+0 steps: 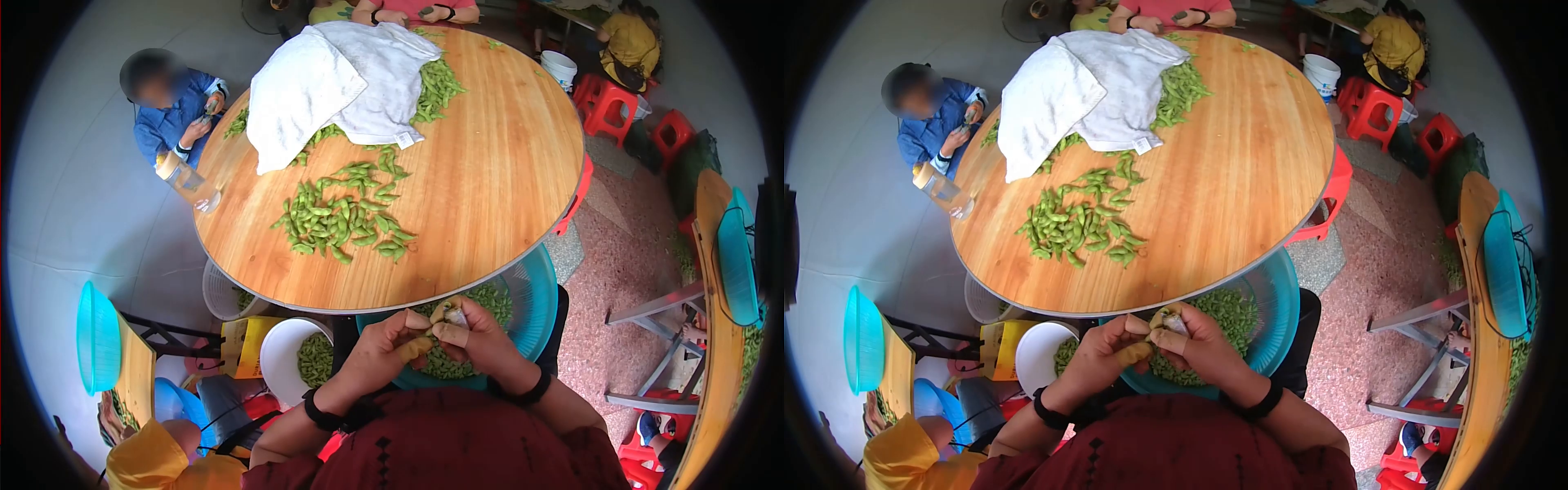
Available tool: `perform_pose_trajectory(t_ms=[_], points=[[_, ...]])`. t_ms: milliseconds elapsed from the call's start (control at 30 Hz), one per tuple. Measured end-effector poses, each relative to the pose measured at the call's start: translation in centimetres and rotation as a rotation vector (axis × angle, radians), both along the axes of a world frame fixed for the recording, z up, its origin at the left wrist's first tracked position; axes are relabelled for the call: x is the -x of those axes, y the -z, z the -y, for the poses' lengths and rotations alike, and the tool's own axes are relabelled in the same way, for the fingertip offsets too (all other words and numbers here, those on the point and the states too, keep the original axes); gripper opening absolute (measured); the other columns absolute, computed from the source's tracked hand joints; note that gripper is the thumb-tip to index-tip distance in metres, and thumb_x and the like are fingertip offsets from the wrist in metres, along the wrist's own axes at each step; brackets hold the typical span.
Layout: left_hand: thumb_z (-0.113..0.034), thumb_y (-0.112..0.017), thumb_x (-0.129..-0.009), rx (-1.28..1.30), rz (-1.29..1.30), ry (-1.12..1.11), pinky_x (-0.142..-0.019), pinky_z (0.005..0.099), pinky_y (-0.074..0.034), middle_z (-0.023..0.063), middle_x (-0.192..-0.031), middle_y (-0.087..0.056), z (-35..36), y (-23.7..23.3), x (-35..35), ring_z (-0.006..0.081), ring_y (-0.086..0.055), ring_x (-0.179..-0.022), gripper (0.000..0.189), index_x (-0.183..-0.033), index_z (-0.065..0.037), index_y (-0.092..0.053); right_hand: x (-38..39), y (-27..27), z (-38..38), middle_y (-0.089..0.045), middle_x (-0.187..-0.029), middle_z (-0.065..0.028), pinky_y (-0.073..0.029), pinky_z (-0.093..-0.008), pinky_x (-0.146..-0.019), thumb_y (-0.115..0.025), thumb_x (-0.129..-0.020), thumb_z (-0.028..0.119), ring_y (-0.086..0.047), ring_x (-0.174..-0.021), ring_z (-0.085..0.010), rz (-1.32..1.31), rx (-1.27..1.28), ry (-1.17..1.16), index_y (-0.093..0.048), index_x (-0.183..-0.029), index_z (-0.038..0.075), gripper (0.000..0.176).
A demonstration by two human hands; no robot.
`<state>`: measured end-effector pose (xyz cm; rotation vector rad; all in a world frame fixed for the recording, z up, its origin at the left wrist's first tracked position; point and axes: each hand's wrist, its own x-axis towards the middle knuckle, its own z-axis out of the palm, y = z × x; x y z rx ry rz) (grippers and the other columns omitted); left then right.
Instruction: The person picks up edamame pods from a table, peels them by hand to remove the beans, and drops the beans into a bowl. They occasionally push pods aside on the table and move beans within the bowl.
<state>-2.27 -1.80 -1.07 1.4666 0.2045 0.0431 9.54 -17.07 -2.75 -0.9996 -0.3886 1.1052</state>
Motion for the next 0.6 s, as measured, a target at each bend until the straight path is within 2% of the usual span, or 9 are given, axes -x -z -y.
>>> perform_pose_trajectory(t_ms=[67, 100, 167, 300, 367, 500, 567, 600], points=[[-0.005, -0.059, -0.094, -0.261, -0.064, 0.028, -0.061, 0.0267, -0.050, 0.0036, -0.081, -0.061, -0.4, -1.8, 0.0, 0.0098, -0.059, -0.068, 0.014, -0.107, -0.002, -0.059, -0.5, -0.8, -0.2, -0.049, -0.070, 0.0046, -0.032, -0.0200, -0.047, -0.063, -0.092, 0.013, -0.041, -0.053, -0.0033, 0.160, 0.007, -0.043, -0.057, -0.101, 0.008, 0.012], [-0.005, -0.059, -0.094, -0.260, -0.065, 0.023, -0.061, 0.0267, -0.050, 0.0036, -0.081, -0.061, -0.5, -2.4, 0.0, 0.0098, -0.059, -0.068, 0.014, -0.107, -0.002, -0.059, -0.8, -1.2, -0.4, -0.049, -0.070, 0.0046, -0.032, -0.0200, -0.047, -0.063, -0.092, 0.013, -0.041, -0.053, -0.0033, 0.161, 0.006, -0.047, -0.057, -0.101, 0.008, 0.012], [-0.005, -0.062, -0.091, -0.462, -0.006, 0.025, -0.063, 0.0263, -0.050, 0.0032, -0.080, -0.062, -1.0, -3.4, -0.1, 0.0109, -0.061, -0.070, 0.014, -0.105, -0.003, -0.062, -1.5, -1.8, -0.9, -0.049, -0.071, 0.0053, -0.035, -0.0206, -0.049, -0.064, -0.091, 0.013, -0.044, -0.056, -0.0030, 0.400, 0.041, -0.119, -0.057, -0.099, 0.007, 0.012], [-0.006, -0.064, -0.089, -0.572, -0.004, 0.038, -0.062, 0.0287, -0.050, 0.0062, -0.077, -0.063, -2.3, -2.7, 0.1, 0.0135, -0.063, -0.069, 0.014, -0.103, -0.004, -0.064, -2.0, -2.3, -2.5, -0.050, -0.072, 0.0049, -0.036, -0.0215, -0.050, -0.065, -0.091, 0.015, -0.045, -0.057, -0.0032, 0.414, 0.042, -0.181, -0.058, -0.098, 0.007, 0.013], [-0.008, -0.066, -0.088, -0.824, 0.179, -0.071, -0.063, 0.0312, -0.051, 0.0093, -0.079, -0.065, -2.2, -1.9, 0.1, 0.0160, -0.064, -0.070, 0.018, -0.105, -0.003, -0.065, -1.8, -2.7, -3.7, -0.051, -0.070, 0.0045, -0.036, -0.0214, -0.050, -0.066, -0.090, 0.018, -0.045, -0.057, -0.0030, 0.418, 0.115, -0.136, -0.058, -0.095, 0.006, 0.015], [-0.008, -0.067, -0.087, -0.915, 0.164, -0.202, -0.063, 0.0325, -0.050, 0.0118, -0.079, -0.066, -2.6, -0.6, 0.0, 0.0173, -0.065, -0.072, 0.014, -0.100, -0.002, -0.065, -2.0, -2.6, -6.0, -0.051, -0.067, 0.0042, -0.036, -0.0216, -0.049, -0.067, -0.090, 0.020, -0.046, -0.057, -0.0031, 0.464, 0.169, -0.125, -0.058, -0.092, 0.007, 0.017], [-0.007, -0.066, -0.088, -0.644, 0.247, -0.244, -0.062, 0.0315, -0.049, 0.0105, -0.073, -0.063, -3.1, -0.7, -0.6, 0.0170, -0.064, -0.071, 0.009, -0.093, 0.000, -0.064, -2.7, -1.9, -7.1, -0.051, -0.066, 0.0041, -0.035, -0.0217, -0.048, -0.065, -0.091, 0.021, -0.046, -0.056, -0.0036, 0.450, 0.107, -0.156, -0.058, -0.090, 0.007, 0.016], [-0.007, -0.066, -0.088, -0.643, 0.252, -0.247, -0.062, 0.0315, -0.049, 0.0105, -0.073, -0.063, -3.1, -0.6, -0.7, 0.0170, -0.064, -0.071, 0.009, -0.093, 0.000, -0.064, -2.9, -2.1, -7.1, -0.051, -0.066, 0.0041, -0.035, -0.0217, -0.048, -0.065, -0.091, 0.021, -0.046, -0.056, -0.0036, 0.454, 0.107, -0.157, -0.058, -0.090, 0.007, 0.016]])
